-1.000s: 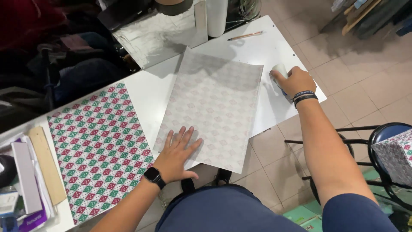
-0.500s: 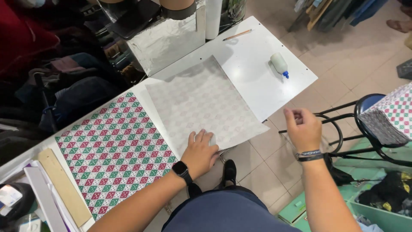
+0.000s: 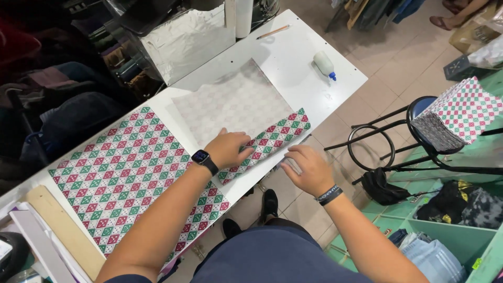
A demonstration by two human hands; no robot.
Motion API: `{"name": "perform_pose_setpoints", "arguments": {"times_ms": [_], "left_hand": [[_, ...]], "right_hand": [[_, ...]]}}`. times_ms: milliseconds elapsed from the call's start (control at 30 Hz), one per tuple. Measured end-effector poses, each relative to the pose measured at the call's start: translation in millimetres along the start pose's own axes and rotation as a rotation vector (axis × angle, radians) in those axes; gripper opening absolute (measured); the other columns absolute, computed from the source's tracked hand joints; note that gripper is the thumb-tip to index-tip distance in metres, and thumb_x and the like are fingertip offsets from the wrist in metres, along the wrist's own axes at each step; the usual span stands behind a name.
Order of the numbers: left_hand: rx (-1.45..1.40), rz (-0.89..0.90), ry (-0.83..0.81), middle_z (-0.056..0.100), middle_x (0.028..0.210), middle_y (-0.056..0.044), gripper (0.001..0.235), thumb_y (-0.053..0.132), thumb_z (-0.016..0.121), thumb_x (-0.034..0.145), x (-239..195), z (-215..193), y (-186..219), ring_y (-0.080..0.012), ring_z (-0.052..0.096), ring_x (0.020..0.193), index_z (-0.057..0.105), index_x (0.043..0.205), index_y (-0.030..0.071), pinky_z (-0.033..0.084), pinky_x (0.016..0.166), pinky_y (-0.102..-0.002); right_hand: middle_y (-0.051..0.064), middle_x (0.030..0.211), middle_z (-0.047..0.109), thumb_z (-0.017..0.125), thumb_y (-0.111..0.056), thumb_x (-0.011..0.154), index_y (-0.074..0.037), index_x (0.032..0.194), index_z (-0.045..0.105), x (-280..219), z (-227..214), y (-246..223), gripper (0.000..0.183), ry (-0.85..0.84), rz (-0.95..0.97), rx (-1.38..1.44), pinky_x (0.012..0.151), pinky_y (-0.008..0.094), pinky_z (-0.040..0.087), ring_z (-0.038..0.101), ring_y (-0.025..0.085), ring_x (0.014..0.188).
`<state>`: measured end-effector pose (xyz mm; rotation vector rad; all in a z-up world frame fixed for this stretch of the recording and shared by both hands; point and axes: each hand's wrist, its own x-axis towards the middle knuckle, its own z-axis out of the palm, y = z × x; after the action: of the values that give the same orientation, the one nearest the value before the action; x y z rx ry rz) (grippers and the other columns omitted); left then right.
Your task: Applying glue to patterned paper and folding it to assemble a gift bag.
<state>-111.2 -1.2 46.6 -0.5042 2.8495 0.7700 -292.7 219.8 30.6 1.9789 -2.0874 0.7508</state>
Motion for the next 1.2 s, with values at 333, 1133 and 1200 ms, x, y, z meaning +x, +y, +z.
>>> {"name": "perform_pose_setpoints", "arguments": {"times_ms": [333, 1133, 1200], "left_hand": [[0.091, -0.110, 0.056, 0.072, 0.105, -0.013, 0.033, 0.033, 0.045, 0.106, 18.0, -25.8, -21.8, -0.0313, 0.071, 0.105, 0.059, 0.124, 0.009, 0.056, 0.094, -0.046], [0.090, -0.336, 0.095, 0.053, 0.143, -0.014, 0.056, 0.030, 0.063, 0.096, 28.8, -53.6, -6.0, -0.0324, 0.056, 0.131, 0.048, 0.148, 0.016, 0.057, 0.098, -0.044], [0.182, -0.322, 0.086, 0.043, 0.155, -0.013, 0.062, 0.046, 0.059, 0.096, 29.9, -54.9, 0.6, -0.0352, 0.050, 0.136, 0.046, 0.152, 0.023, 0.056, 0.100, -0.044]], "right_hand": [[0.016, 0.148, 0.056, 0.067, -0.055, 0.095, -0.010, 0.135, 0.063, 51.2, 38.9, 16.7, 0.061, -0.144, -0.072, -0.034, 0.121, 0.047, 0.031, 0.044, 0.031, 0.145], [0.010, 0.165, 0.037, 0.037, -0.085, 0.090, -0.027, 0.156, 0.043, 81.4, 64.6, 44.4, 0.088, -0.535, -0.123, -0.024, 0.124, 0.054, 0.012, 0.022, 0.028, 0.156], [0.010, 0.164, 0.037, 0.041, -0.083, 0.091, -0.028, 0.156, 0.044, 81.7, 65.0, 45.8, 0.085, -0.537, -0.132, 0.003, 0.123, 0.055, 0.013, 0.022, 0.029, 0.156]]}}
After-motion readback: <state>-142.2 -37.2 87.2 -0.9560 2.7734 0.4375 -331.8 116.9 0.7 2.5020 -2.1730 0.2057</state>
